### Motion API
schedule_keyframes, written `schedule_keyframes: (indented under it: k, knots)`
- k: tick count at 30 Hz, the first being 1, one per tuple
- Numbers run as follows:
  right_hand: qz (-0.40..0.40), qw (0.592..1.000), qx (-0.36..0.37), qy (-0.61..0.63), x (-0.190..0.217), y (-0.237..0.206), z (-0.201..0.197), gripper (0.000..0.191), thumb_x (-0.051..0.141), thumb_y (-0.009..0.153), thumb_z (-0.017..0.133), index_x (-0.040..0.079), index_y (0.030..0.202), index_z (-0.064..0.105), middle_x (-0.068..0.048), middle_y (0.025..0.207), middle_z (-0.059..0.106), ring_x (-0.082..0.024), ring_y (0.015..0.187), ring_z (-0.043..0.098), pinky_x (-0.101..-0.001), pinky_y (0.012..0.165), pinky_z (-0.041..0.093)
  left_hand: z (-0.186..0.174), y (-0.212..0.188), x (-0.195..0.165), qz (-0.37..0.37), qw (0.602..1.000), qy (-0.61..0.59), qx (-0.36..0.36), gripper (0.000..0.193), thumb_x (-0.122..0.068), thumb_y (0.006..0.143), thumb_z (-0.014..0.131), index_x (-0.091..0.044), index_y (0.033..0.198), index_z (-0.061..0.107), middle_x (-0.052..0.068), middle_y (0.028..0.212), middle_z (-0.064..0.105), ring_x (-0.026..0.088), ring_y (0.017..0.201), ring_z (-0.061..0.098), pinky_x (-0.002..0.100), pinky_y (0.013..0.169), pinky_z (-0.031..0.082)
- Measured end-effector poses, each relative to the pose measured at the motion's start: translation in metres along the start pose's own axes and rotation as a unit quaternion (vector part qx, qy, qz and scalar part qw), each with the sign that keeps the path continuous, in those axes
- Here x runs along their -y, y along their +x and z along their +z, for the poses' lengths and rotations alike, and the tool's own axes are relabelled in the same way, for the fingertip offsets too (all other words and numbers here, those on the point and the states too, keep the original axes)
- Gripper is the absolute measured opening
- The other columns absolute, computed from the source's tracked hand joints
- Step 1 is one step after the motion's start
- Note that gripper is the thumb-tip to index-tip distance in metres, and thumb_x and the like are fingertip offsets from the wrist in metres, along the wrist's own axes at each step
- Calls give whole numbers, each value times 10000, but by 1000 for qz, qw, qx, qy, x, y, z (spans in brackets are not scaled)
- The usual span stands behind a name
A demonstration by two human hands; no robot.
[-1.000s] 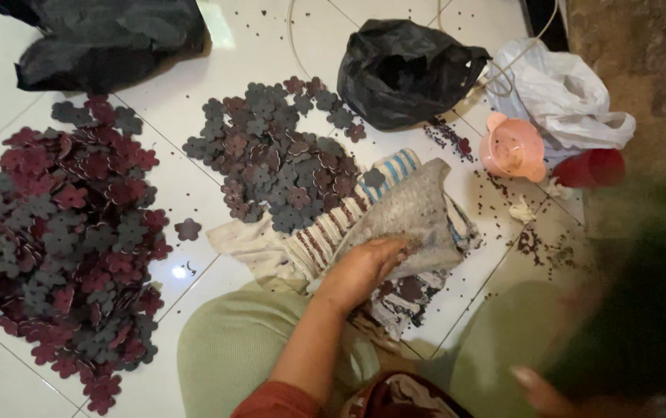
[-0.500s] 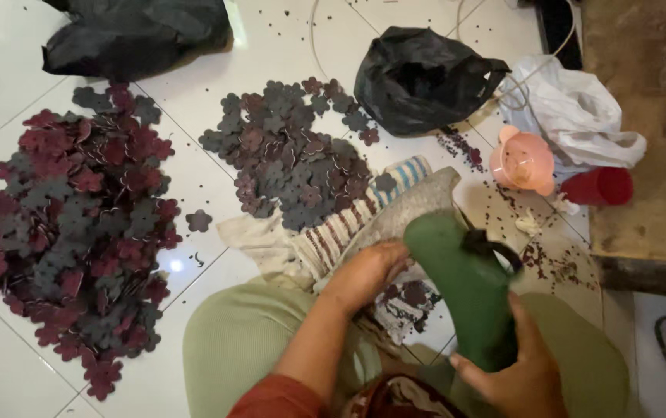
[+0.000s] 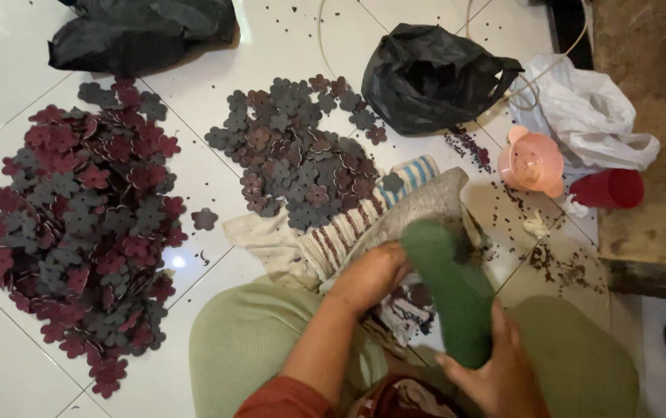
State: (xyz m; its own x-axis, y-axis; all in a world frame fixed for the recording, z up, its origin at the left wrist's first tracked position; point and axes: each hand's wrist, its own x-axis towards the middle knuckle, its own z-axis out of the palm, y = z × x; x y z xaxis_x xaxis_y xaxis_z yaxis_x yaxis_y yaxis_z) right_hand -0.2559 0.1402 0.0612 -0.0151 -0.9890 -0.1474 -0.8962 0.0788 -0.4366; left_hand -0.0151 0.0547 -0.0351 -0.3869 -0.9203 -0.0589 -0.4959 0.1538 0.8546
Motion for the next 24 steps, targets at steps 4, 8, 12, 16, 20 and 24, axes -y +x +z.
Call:
schedule_keyframes:
  k: [4,8,12,16,20,24]
  knots:
    - [33,993,6,110,-15,5,-10,1140,286,503,903,41,1488,382,-241,1301,620,-337,1196,640,-445,1022,491,-11,-5,-8,51,983,-138,-106,277,-99,973,597,-53,1235,674,187,1177,717,379,1073,683,411,928,535]
    - [85,992,51,74,-25,6,-39,1185,266,520,926,109,1540,344,-220,1370,599,-317,1260,616,-445,1036,474,-20,-4,-16,-18,971,-211,-113,250,-135,982,622,-89,1216,694,155,1115,746,314,997,729,373,887,554]
    - [69,994,84,-31,-15,-6,-43,1215,285,486,969,207,1546,381,-196,1370,588,-320,1269,602,-444,1049,469,-19,-5,-17,-73,969,-218,-90,255,-153,985,625,-129,1226,704,140,1058,755,268,926,733,360,865,561]
    - [41,982,163,-83,-7,-7,-31,1195,357,570,962,237,1591,354,-213,1351,555,-371,1246,572,-457,992,485,-14,-3,-16,-51,962,-242,-117,211,-150,996,609,-99,1176,707,127,1072,766,247,988,741,353,896,552]
    - [99,983,150,-48,-9,-6,-32,1177,323,557,968,296,1583,390,-169,1357,579,-323,1252,602,-439,1016,486,-22,1,-12,-159,899,-343,-219,193,-199,1052,537,-89,1128,677,144,973,714,294,927,681,378,835,538]
    - [132,985,105,48,-3,3,-29,1090,307,586,925,271,1548,413,-158,1345,635,-300,1220,650,-425,1011,500,-38,-6,-5,-81,937,-154,-301,147,-144,994,562,-80,1043,684,94,1022,736,290,957,707,401,854,539]
